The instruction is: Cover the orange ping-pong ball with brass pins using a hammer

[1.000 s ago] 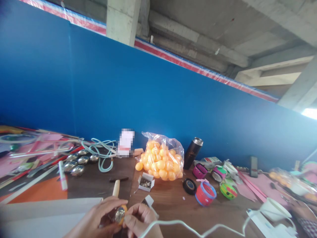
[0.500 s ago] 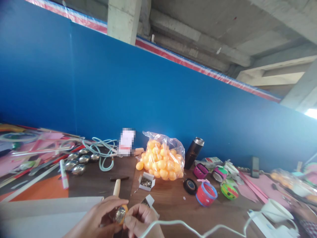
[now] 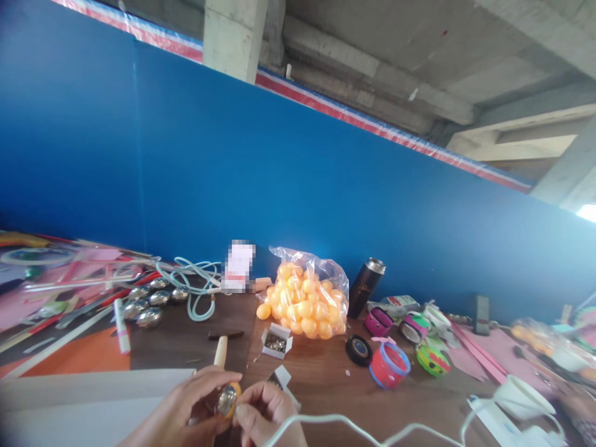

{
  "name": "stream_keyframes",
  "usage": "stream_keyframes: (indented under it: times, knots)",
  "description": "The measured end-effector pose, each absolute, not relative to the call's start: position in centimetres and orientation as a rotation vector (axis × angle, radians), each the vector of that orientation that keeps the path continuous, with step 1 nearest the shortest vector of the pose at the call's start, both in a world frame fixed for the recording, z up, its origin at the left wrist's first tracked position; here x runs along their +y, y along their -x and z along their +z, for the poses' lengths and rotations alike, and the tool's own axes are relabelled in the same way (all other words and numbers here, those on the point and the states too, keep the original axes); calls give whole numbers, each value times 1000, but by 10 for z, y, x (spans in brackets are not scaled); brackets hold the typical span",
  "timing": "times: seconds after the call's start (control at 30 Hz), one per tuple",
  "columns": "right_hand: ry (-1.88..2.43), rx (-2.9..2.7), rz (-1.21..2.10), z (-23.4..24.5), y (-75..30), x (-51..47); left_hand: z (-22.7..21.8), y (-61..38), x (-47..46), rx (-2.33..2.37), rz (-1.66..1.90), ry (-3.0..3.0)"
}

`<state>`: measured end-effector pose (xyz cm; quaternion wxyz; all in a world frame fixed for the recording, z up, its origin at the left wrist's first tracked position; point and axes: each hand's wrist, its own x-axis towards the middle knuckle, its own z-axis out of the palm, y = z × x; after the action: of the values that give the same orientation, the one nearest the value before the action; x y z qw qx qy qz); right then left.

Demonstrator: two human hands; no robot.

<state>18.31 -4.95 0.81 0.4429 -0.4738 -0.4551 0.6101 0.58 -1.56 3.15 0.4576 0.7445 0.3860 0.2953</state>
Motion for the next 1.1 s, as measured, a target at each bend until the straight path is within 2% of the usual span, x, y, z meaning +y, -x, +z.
stream_keyframes:
  times: [0.77, 1.1]
  knots:
    - [1177, -1193, 1425, 5, -183, -50, 30, -4, -15, 957, 756, -1841]
    - [1222, -1134, 1407, 3, -179, -50, 17, -6, -11, 953, 801, -1887]
